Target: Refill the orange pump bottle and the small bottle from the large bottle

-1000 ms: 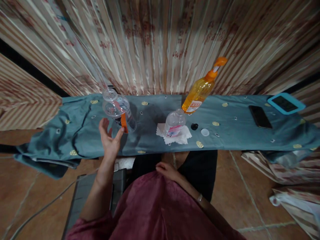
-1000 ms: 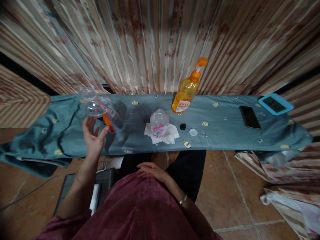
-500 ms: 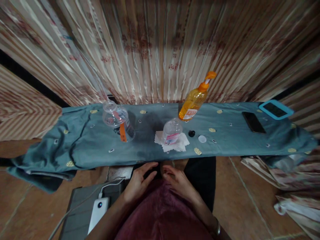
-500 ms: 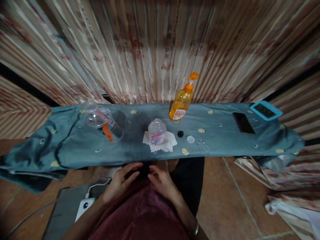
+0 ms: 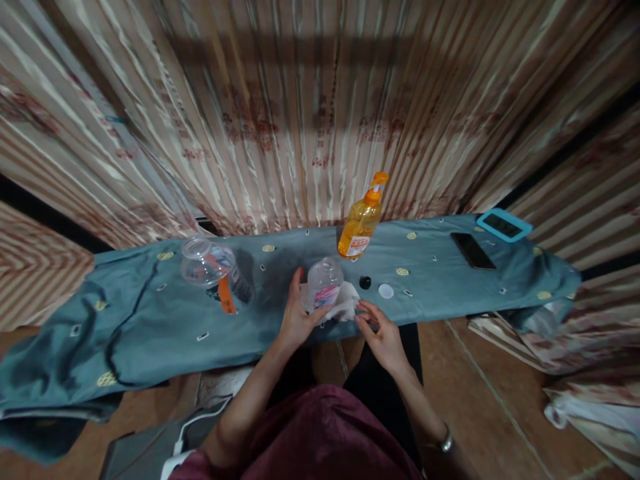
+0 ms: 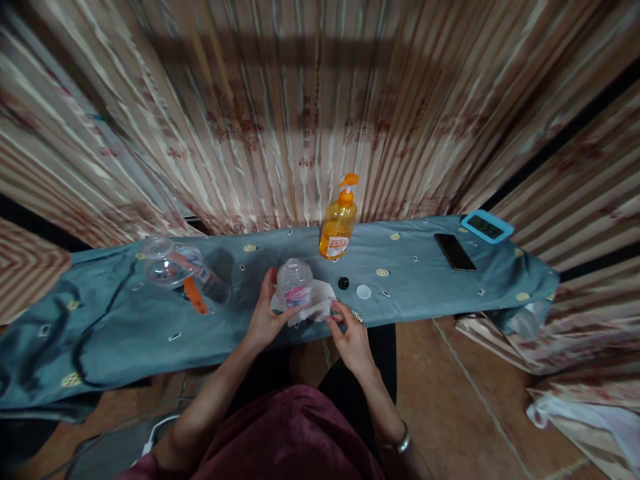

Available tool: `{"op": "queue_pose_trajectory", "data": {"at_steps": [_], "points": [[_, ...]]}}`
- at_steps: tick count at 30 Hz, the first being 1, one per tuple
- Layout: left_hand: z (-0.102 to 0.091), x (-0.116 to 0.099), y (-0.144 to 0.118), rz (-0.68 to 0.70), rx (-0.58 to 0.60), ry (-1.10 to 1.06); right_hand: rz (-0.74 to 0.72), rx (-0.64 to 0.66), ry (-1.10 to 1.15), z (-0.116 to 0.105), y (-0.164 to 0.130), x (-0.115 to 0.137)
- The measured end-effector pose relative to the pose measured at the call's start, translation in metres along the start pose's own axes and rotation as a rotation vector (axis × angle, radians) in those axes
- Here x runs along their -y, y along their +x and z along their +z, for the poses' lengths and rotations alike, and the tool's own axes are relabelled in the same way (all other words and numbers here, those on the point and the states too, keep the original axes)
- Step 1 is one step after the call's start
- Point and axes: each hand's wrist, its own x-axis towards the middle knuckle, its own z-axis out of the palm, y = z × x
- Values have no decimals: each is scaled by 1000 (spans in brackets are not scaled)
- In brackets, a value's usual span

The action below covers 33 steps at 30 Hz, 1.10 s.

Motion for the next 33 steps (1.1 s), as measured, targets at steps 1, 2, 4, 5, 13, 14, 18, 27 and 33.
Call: {"op": "queue_pose_trajectory", "data": {"at_steps": [1, 2, 4, 5, 13, 14, 18, 27, 33], "points": [[3, -1, 3, -5, 10, -13, -6, -21, -27, -3, 4, -1], [5, -1, 6, -12, 20, -27, -11, -38, -58, -7, 9, -3], [8, -2, 10, -22, 38, -49, -13, -71, -133, -17, 22, -5], [8, -3, 12, -24, 40, -51, -10, -88, -177, -23, 30, -6], [7, -16, 25, 10, 19, -31, -45, 40, -530, -48, 94, -1], [7, -17, 26, 7, 19, -33, -55, 87, -557, -45, 99, 1], [10, -19, 27, -19, -6, -38, -71, 195, -616, -38, 112, 10], [12, -22, 27, -48, 13, -61, -308, 262, -390, -73, 115, 121], [12, -26, 27, -45, 13, -74, -531, 451, -505, -63, 115, 197]]}}
